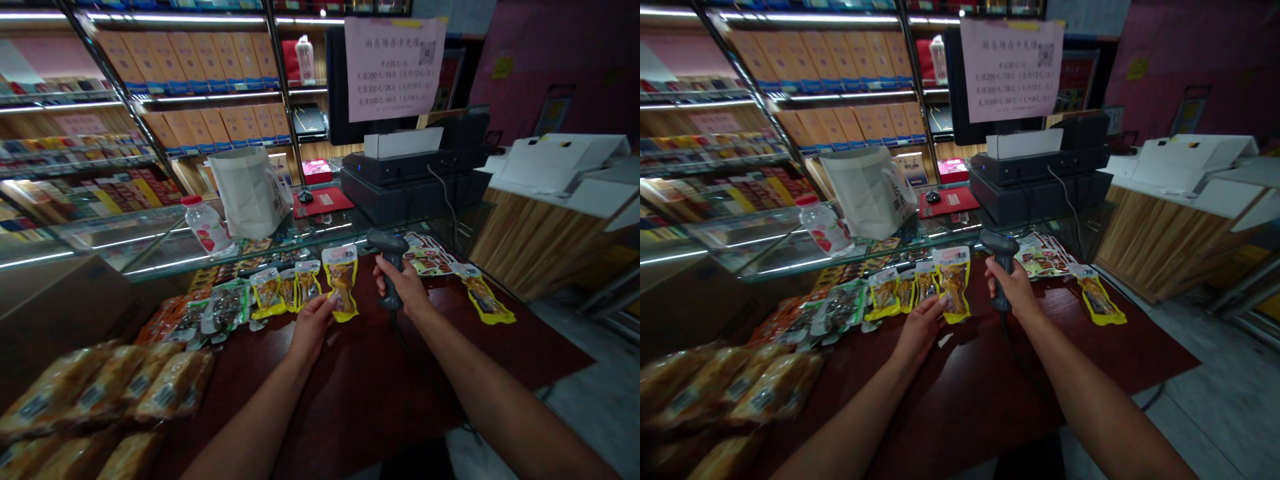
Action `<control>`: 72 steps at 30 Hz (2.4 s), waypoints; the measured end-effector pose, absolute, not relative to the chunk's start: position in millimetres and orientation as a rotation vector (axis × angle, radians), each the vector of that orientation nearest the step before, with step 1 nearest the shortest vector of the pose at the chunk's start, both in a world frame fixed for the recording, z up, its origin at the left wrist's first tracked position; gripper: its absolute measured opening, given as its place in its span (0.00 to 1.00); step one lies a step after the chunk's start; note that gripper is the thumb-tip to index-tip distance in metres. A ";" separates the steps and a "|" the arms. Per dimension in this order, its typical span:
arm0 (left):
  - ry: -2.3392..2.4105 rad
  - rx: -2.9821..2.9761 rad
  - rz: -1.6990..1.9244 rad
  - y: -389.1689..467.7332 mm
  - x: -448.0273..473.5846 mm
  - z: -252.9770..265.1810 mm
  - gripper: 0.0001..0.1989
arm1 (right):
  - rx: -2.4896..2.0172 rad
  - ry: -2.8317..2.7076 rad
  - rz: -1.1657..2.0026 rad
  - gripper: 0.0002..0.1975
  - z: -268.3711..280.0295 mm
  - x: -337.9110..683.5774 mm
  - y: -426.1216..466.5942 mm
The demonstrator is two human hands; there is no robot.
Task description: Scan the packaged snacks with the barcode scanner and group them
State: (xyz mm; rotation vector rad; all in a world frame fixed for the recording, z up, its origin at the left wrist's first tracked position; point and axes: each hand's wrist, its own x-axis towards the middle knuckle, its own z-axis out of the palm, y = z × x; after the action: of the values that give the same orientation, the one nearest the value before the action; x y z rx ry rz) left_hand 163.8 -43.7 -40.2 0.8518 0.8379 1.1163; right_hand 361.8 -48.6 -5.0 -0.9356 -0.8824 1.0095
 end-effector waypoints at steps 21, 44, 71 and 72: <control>1.005 0.820 1.401 -38.5 160.3 -44.9 0.21 | -0.834 -1.227 1.273 0.30 -11.5 351.8 -61.6; 1.092 0.843 1.155 -28.4 167.7 -37.0 0.12 | -0.851 -1.084 1.241 0.30 -10.7 350.8 -57.3; 1.848 2.169 0.854 -28.4 149.8 -2.2 0.15 | -0.729 -1.081 1.234 0.30 0.9 351.4 -57.6; 1.873 2.252 0.830 -32.7 154.0 -1.2 0.16 | -0.727 -1.083 1.232 0.30 2.3 351.6 -57.8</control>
State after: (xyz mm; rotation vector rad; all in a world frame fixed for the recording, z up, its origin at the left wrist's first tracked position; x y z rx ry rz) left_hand 154.0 -32.7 -1.2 2.2520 1.8728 0.8299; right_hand 351.6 -57.8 2.3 -0.7272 -1.0834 1.2325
